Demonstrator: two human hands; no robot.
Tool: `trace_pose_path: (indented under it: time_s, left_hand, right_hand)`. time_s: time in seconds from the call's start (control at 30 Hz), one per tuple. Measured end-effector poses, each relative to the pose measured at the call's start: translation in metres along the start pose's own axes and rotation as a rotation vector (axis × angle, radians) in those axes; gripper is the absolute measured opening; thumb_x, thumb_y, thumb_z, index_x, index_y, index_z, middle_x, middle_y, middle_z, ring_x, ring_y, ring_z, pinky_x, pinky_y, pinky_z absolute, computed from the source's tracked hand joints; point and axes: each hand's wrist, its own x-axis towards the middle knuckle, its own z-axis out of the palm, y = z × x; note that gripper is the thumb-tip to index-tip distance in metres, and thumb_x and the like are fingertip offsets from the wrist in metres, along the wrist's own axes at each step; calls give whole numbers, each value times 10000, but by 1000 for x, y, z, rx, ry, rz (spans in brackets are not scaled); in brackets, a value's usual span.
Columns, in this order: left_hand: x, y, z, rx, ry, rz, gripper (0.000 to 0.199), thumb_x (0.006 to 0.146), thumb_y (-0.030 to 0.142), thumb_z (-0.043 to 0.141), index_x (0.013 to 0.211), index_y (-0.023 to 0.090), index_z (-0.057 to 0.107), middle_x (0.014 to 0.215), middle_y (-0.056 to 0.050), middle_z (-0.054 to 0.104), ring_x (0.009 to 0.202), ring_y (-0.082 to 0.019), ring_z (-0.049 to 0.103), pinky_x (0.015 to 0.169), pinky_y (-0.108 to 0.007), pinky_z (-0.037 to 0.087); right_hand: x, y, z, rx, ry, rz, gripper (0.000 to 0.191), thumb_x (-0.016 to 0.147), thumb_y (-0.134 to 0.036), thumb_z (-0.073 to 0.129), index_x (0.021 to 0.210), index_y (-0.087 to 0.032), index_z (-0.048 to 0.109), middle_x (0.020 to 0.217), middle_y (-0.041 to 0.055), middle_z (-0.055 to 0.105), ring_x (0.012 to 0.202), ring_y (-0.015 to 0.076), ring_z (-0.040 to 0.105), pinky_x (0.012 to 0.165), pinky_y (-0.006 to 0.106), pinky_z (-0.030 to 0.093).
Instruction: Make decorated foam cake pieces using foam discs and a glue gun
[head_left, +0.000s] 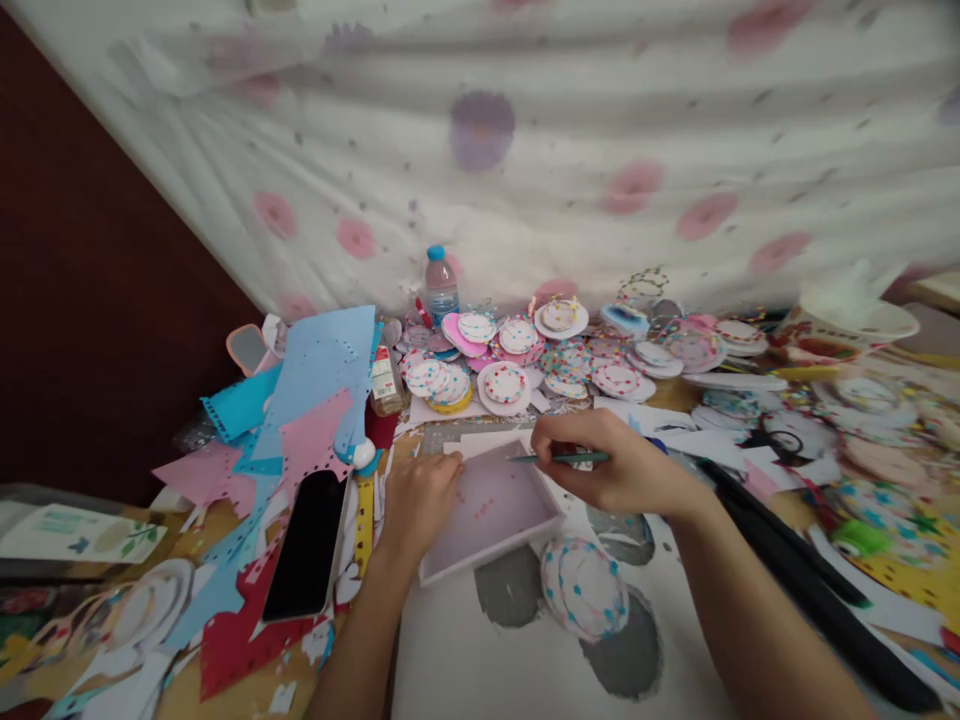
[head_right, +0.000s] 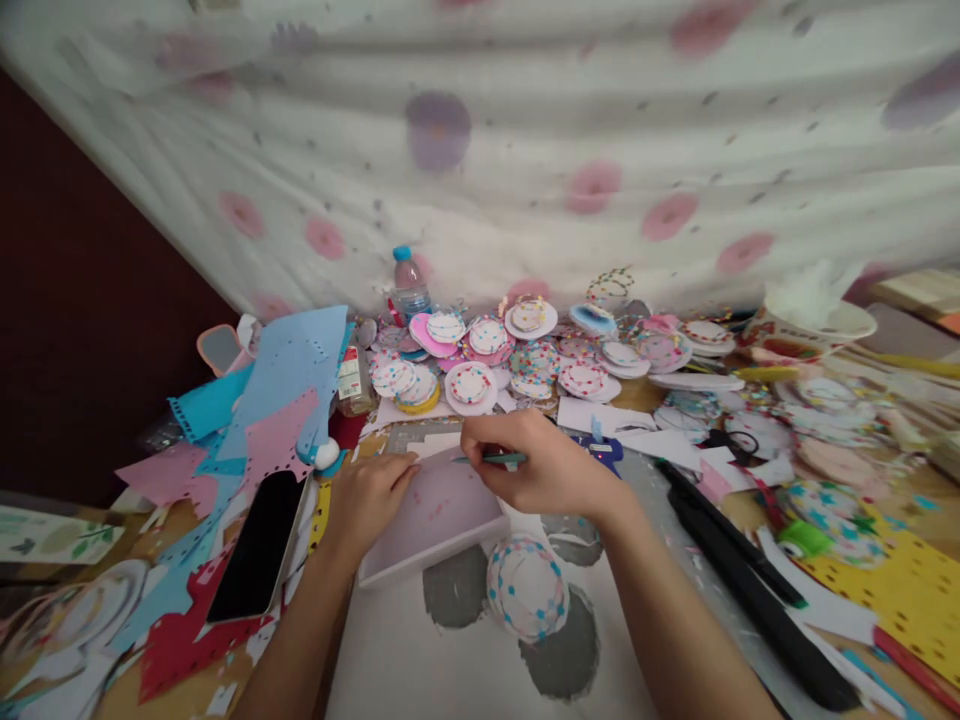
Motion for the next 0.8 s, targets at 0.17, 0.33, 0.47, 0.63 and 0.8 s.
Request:
trace_pose_path:
  time_s: [0.17,0.33,0.47,0.63,0.8]
  left_hand:
    - [9,-8,-19,-50,64,29,230,874,249,573,1074,206,678,1125,-95,687,1052,-273,615,875,-409,472]
    - [-14,28,-54,-503,238,-70,227,868,236,571,1079,206,651,1053,-81,641,995,-206,593,883,-355,469]
    - [-36,67,-70,-851,167,-139,165,868,192,562,1000,203,660,961,-53,652,832,-149,596,754,-271,486]
    - [-53,98,-73,-1101,143,-188,107,865,215,581,906,180,674,903,-58,651,836,-154,596,763,-259,488]
    - [-68,113,-69,-1234,44,-241,110,853,224,600,862,169,695,844,-60,667,817,-168,625,756,-264,497]
  right_hand:
    - [-9,-10,-11,16,58,-38,194,728,6,514,729,-187,502,682,-27,522,602,93,430,557,211,346]
    - [-18,-27,-14,64,103,-123,190,742,-1,528,724,-189,502,683,-19,532,610,98,440,565,215,366]
    - [-26,-42,-11,130,101,-178,200,731,6,543,731,-191,513,693,-13,559,606,98,463,562,214,383]
    - [-49,-59,-10,115,47,-133,189,751,-17,551,714,-199,517,679,-8,576,598,107,490,555,223,398]
    - [-88,-64,9,193,225,29,175,777,-81,605,695,-207,515,690,5,595,619,128,547,556,236,436]
